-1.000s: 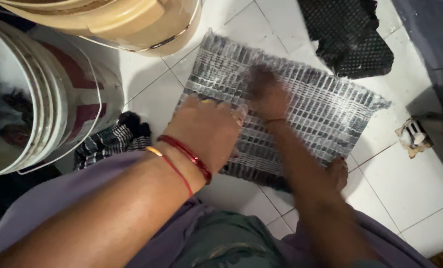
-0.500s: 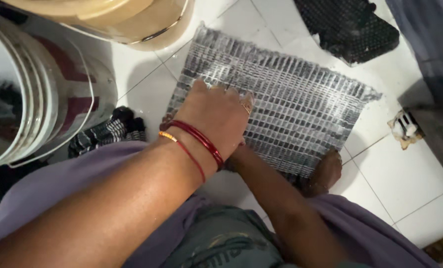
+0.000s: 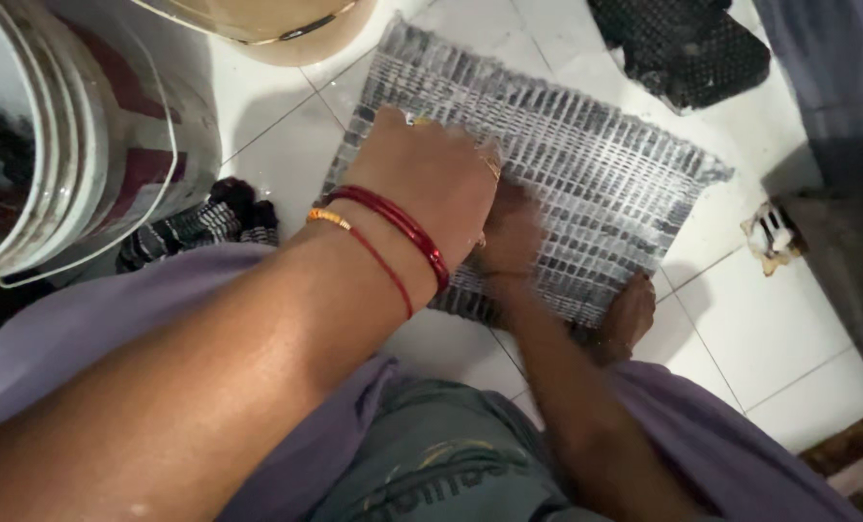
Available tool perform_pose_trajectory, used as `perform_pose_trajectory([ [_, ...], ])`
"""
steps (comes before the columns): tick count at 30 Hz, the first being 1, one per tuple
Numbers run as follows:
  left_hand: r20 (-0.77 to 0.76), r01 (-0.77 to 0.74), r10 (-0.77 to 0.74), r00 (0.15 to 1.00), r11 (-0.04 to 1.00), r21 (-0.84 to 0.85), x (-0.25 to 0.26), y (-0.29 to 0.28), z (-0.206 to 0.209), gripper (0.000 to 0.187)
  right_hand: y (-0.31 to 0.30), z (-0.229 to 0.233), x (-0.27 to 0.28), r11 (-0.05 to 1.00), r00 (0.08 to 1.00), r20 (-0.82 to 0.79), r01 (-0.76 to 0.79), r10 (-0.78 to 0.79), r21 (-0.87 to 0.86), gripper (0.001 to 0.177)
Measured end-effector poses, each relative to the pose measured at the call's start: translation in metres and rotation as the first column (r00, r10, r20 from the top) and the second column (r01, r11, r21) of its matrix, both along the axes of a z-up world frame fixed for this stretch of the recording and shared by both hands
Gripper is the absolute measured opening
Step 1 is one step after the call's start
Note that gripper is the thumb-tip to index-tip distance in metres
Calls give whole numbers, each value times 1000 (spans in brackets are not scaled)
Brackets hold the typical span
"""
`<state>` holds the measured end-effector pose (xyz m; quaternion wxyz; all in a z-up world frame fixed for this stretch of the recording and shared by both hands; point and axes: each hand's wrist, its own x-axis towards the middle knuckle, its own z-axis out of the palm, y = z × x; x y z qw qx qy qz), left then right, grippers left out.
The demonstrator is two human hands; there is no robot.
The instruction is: The person scrubs a small black and white checkered rug on a tiled floor using a dark scrubbing tool. They repeatedly rub the rug's surface and then pour water from a blue plastic cup to rinse the area.
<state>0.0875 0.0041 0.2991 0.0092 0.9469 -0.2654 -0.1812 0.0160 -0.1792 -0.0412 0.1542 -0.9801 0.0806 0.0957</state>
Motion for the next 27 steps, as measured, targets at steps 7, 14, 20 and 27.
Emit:
perform_pose_trajectory([
  [7, -158, 92, -83, 984, 994, 53, -3, -18, 1, 41, -30, 21, -34, 999, 973, -227, -41, 33, -28, 68],
  [14, -57, 73, -72, 996, 997, 11, -11, -13, 3, 49, -130, 49, -34, 963, 921, 284, 256, -268, 79, 67],
  [20, -132, 73, -60, 989, 993, 96, -13, -24, 3, 24, 2, 48, -47, 971, 975, 30, -220, 219, 95, 60],
  [27, -179, 63, -59, 982, 998, 14, -14, -9, 6, 52, -105, 35, -35, 998, 970, 239, -57, 46, 41, 53],
])
